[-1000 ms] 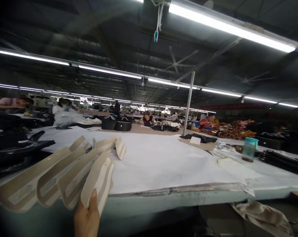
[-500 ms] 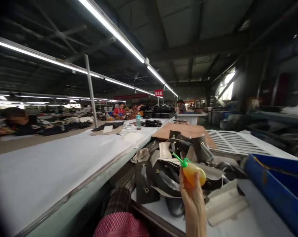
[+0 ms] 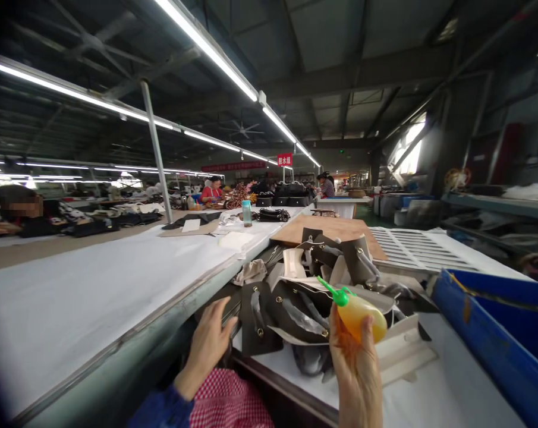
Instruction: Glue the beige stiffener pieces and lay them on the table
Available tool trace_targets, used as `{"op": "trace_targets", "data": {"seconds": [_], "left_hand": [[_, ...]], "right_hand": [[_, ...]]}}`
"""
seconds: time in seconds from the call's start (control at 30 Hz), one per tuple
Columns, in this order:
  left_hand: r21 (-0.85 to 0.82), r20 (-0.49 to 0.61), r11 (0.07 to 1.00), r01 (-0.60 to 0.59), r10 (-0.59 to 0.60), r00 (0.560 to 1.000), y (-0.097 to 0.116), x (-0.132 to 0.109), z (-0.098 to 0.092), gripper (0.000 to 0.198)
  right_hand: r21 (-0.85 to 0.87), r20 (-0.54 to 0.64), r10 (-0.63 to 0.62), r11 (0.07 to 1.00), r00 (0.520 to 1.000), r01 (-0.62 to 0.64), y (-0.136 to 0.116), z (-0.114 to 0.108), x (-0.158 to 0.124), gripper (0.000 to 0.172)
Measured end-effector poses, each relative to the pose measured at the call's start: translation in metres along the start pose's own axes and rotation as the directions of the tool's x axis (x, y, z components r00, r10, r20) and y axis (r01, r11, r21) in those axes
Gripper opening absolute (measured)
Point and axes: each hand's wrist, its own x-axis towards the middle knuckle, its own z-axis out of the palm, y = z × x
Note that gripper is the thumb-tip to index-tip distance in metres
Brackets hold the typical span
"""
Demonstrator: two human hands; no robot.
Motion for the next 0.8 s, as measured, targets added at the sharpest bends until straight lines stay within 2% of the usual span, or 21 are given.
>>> {"op": "trace_targets", "data": {"seconds": [0.1, 0.13, 0.2, 0.27, 0.37, 0.47, 0.53, 0.63, 0.73, 0.8], "left_hand": [[0.009, 0.2, 1.0, 0.015, -0.016, 0.98, 0.012, 0.018, 0.06, 0.062], [-0.012, 0.251, 1.0, 0.0, 0.003, 0.968, 0.015, 0.021, 0.074, 0.06], [-0.068, 0.313, 0.998, 0.001, 0.02, 0.95, 0.018, 0.024, 0.09, 0.046], [-0.131, 0.329, 0.989, 0.066, -0.02, 0.944, 0.018, 0.027, 0.093, 0.029], [-0.274, 0.305, 0.935, 0.225, -0.138, 0.942, 0.012, 0.033, 0.083, 0.014], [-0.495, 0.245, 0.793, 0.355, -0.265, 0.933, 0.004, 0.033, 0.059, 0.011], [-0.66, 0.235, 0.626, 0.415, -0.352, 0.906, -0.001, 0.026, 0.038, 0.023], [-0.841, 0.288, 0.31, 0.443, -0.436, 0.853, -0.005, 0.003, 0.003, 0.041], [-0.905, 0.351, 0.063, 0.421, -0.451, 0.821, -0.008, -0.031, -0.028, 0.051], [-0.9, 0.401, -0.041, 0.433, -0.467, 0.788, -0.012, -0.055, -0.041, 0.056]], "right_hand": [[-0.011, 0.026, 0.005, 1.0, 1.0, -0.004, 0.002, -0.007, 0.003, 0.054], [-0.014, 0.036, 0.012, 1.0, 0.999, -0.011, 0.003, -0.01, 0.004, 0.059], [-0.02, 0.047, 0.031, 0.999, 0.998, -0.03, 0.005, -0.014, 0.004, 0.068], [-0.026, 0.053, 0.058, 0.998, 0.997, -0.056, 0.006, -0.016, 0.002, 0.075], [-0.044, 0.041, 0.11, 0.993, 0.993, -0.108, 0.004, -0.012, -0.008, 0.082], [-0.049, 0.003, 0.173, 0.984, 0.985, -0.172, 0.002, -0.001, -0.021, 0.088], [-0.036, -0.029, 0.222, 0.974, 0.975, -0.223, 0.008, 0.008, -0.031, 0.096], [-0.008, -0.042, 0.354, 0.935, 0.934, -0.355, 0.032, 0.022, -0.049, 0.104], [0.007, -0.013, 0.508, 0.861, 0.861, -0.508, 0.073, 0.035, -0.073, 0.086], [0.001, 0.01, 0.595, 0.804, 0.804, -0.595, 0.102, 0.038, -0.089, 0.068]]}}
